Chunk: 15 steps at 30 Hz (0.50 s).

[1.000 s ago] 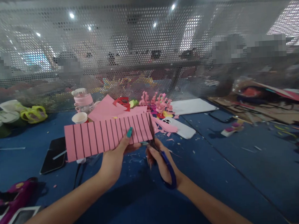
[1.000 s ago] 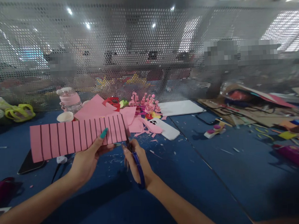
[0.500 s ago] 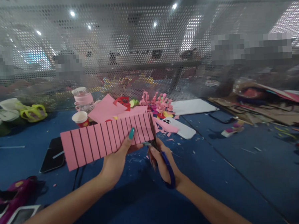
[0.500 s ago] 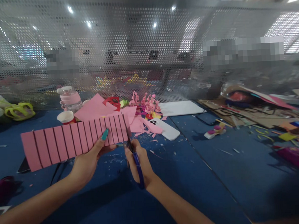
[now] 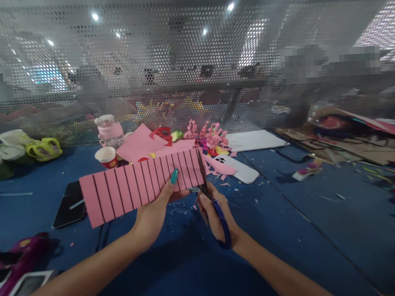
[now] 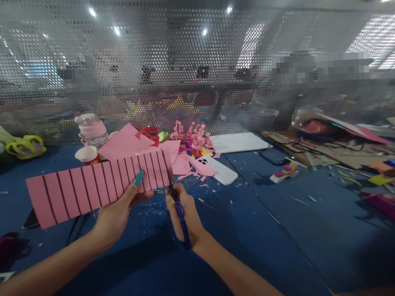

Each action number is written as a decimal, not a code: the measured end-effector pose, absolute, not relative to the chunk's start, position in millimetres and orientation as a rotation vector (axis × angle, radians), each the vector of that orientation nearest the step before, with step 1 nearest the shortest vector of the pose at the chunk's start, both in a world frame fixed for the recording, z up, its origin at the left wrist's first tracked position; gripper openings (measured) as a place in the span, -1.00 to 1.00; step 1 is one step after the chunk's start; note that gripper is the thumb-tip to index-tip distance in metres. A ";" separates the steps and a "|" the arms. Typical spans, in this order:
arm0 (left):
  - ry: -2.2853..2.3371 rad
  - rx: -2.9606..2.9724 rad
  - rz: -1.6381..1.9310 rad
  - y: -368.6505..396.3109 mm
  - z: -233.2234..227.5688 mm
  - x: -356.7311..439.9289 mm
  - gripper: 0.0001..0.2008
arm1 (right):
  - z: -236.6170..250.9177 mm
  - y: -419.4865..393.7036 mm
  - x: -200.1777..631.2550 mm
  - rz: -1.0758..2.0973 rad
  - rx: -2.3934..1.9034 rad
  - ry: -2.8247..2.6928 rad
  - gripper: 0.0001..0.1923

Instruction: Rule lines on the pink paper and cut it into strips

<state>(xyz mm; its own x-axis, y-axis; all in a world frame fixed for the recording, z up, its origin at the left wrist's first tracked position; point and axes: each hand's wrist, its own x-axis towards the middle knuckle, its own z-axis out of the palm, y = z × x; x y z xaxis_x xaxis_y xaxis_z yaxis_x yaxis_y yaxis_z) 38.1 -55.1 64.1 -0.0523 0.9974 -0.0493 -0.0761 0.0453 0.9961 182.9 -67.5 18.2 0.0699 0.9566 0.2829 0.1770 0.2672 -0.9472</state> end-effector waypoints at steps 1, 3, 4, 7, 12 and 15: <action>1.226 1.096 1.247 -55.0 63.6 38.0 -0.60 | 17.6 -67.5 182.8 0.852 -1.161 -1.373 -0.74; 1.239 1.087 1.250 -55.0 63.3 38.0 -0.57 | 16.1 -67.3 182.5 0.857 -1.165 -1.370 -0.74; 1.238 1.079 1.255 -55.1 63.4 38.1 -0.55 | 15.3 -67.1 182.4 0.861 -1.165 -1.369 -0.73; 1.231 1.067 1.264 -55.6 64.3 38.5 -0.56 | 14.0 -66.7 182.4 0.884 -1.161 -1.352 -0.71; 1.254 1.081 1.266 -57.4 68.5 39.1 -0.61 | 16.3 -67.1 182.8 0.856 -1.163 -1.374 -0.72; 1.304 1.086 1.221 -59.2 71.9 39.5 -0.59 | 17.3 -67.7 182.6 0.821 -1.153 -1.390 -0.74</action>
